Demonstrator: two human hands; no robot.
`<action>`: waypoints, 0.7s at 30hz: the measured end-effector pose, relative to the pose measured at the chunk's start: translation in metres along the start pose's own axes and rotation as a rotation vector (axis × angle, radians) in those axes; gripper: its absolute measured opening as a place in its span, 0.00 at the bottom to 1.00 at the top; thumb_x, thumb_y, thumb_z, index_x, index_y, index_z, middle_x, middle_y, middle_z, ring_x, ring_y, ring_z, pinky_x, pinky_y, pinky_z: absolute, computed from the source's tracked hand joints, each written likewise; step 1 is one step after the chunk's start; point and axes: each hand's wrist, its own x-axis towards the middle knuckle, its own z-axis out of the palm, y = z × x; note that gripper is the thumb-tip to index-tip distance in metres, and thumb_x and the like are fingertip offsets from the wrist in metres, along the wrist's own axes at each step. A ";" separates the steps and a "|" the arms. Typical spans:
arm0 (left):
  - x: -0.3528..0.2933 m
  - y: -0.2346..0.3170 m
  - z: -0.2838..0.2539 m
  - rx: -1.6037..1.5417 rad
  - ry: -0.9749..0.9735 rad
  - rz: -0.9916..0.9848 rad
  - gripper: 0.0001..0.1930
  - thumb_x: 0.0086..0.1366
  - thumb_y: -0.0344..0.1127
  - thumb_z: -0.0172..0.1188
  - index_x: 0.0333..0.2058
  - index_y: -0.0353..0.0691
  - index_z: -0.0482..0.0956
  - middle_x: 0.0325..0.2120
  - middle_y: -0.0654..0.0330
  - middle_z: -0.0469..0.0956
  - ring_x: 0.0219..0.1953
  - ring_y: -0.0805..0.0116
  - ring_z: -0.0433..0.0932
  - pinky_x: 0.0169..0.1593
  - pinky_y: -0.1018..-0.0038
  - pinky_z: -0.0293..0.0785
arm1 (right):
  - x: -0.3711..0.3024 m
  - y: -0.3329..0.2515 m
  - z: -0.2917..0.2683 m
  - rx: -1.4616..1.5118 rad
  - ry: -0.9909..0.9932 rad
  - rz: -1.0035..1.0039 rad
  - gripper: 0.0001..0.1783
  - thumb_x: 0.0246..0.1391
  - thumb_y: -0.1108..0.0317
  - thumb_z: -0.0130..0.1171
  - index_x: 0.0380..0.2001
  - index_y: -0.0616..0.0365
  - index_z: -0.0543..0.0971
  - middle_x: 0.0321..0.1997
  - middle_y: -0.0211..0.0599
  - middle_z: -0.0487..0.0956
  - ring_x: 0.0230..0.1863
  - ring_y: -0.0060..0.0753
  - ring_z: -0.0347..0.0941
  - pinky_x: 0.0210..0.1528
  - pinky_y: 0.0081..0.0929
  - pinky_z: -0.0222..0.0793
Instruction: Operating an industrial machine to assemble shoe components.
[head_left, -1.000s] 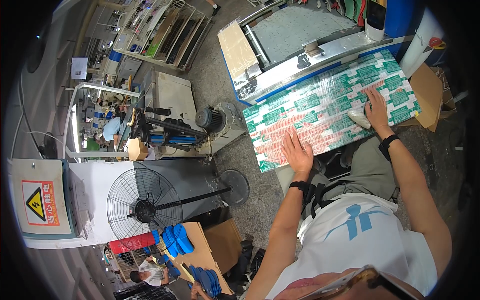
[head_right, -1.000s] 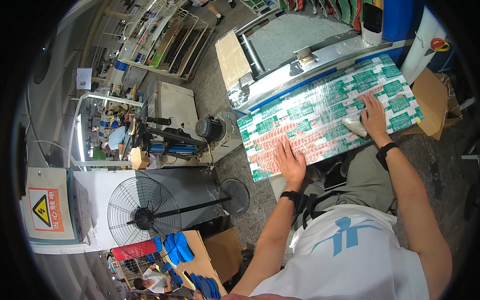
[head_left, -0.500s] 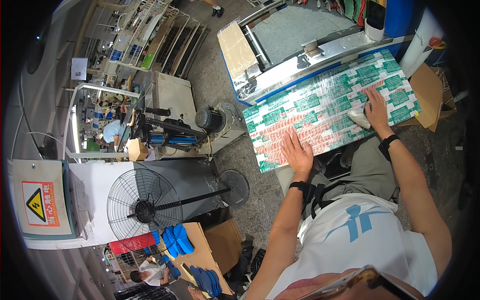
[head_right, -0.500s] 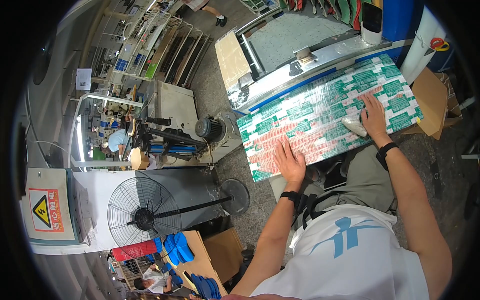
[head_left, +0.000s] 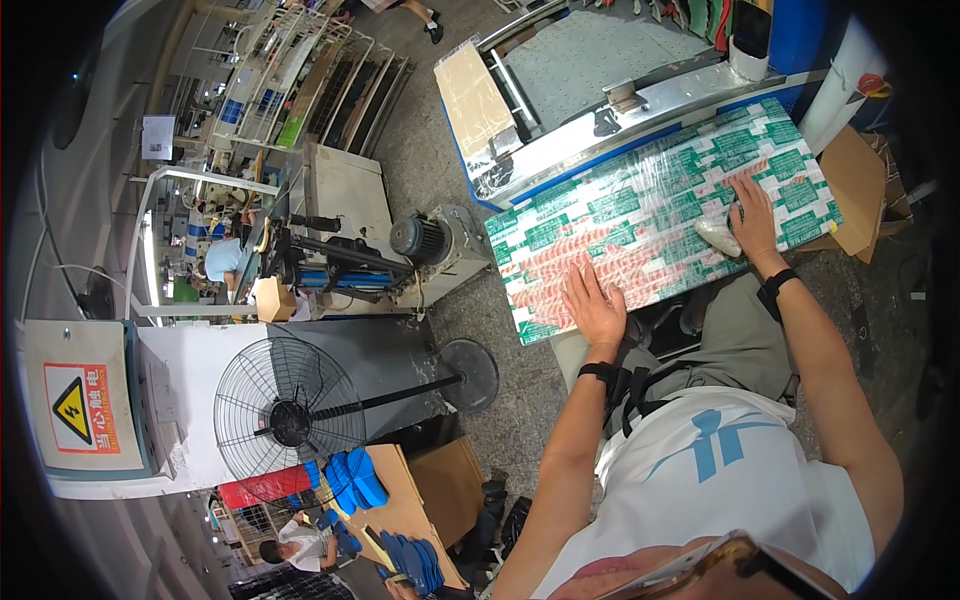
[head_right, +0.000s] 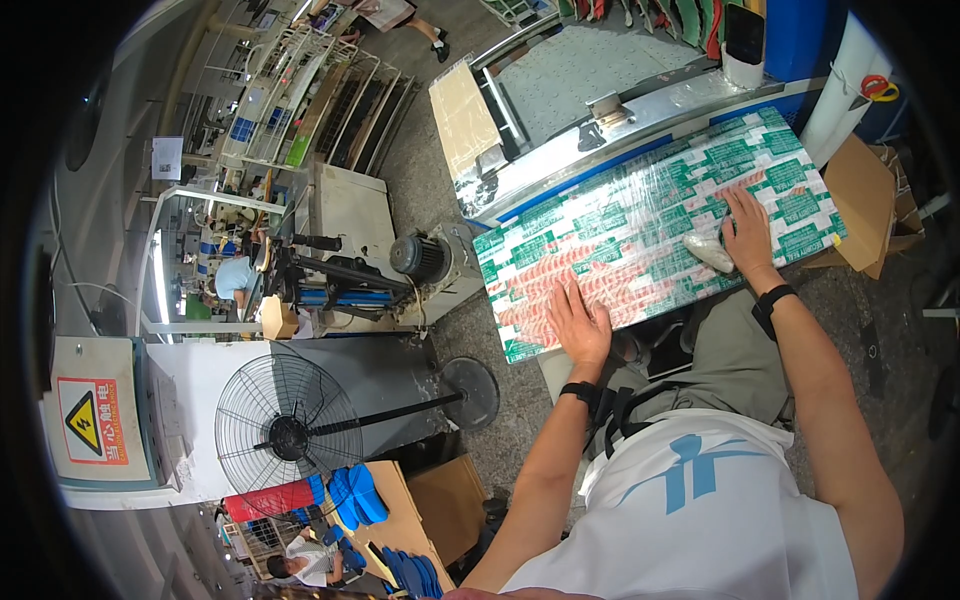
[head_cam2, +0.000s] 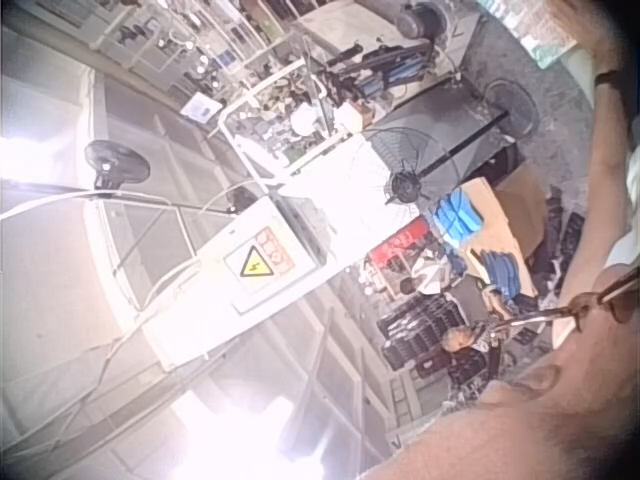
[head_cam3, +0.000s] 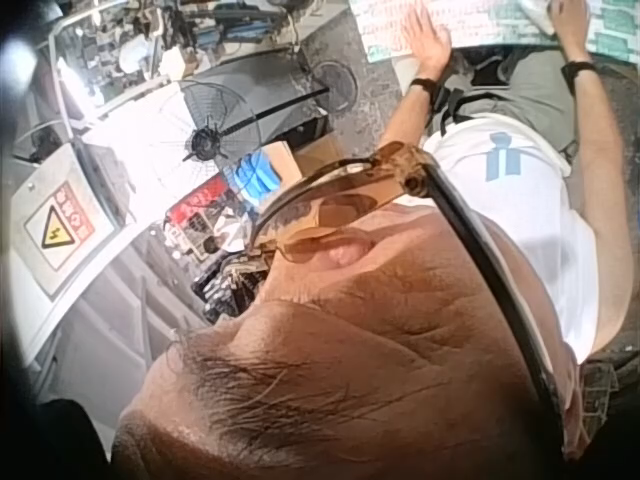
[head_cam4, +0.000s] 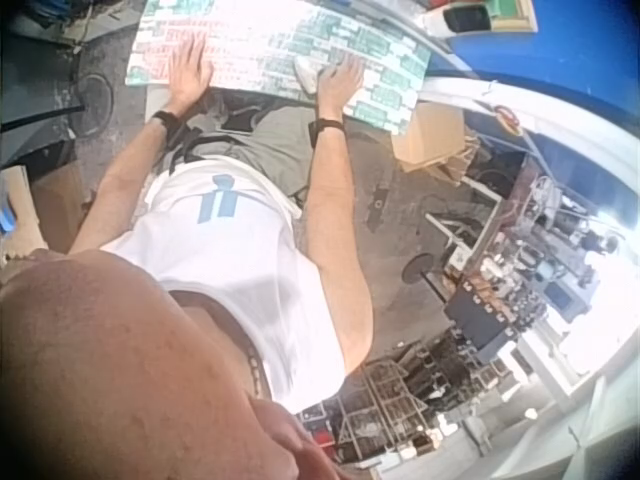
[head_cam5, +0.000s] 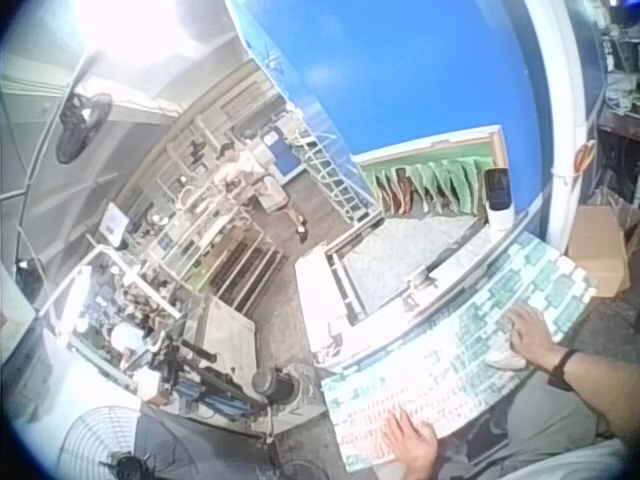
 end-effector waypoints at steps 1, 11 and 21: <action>0.000 0.000 0.000 0.003 -0.036 -0.029 0.40 0.72 0.44 0.61 0.80 0.45 0.61 0.80 0.42 0.58 0.82 0.36 0.53 0.83 0.39 0.42 | 0.000 0.000 0.000 -0.001 -0.025 0.028 0.32 0.67 0.70 0.59 0.74 0.55 0.74 0.78 0.44 0.72 0.80 0.51 0.63 0.82 0.51 0.55; 0.000 0.000 -0.001 0.001 -0.007 -0.005 0.39 0.72 0.44 0.60 0.79 0.44 0.63 0.80 0.42 0.58 0.82 0.36 0.53 0.83 0.39 0.41 | 0.000 0.001 0.000 0.003 -0.018 0.013 0.32 0.67 0.70 0.59 0.74 0.54 0.73 0.79 0.44 0.71 0.81 0.51 0.62 0.83 0.51 0.55; 0.000 0.000 0.000 -0.004 -0.023 -0.017 0.39 0.72 0.45 0.60 0.79 0.43 0.63 0.81 0.42 0.56 0.83 0.36 0.52 0.84 0.39 0.40 | 0.001 -0.001 -0.001 0.002 -0.018 0.015 0.31 0.67 0.69 0.58 0.73 0.55 0.74 0.78 0.45 0.71 0.80 0.51 0.63 0.83 0.50 0.55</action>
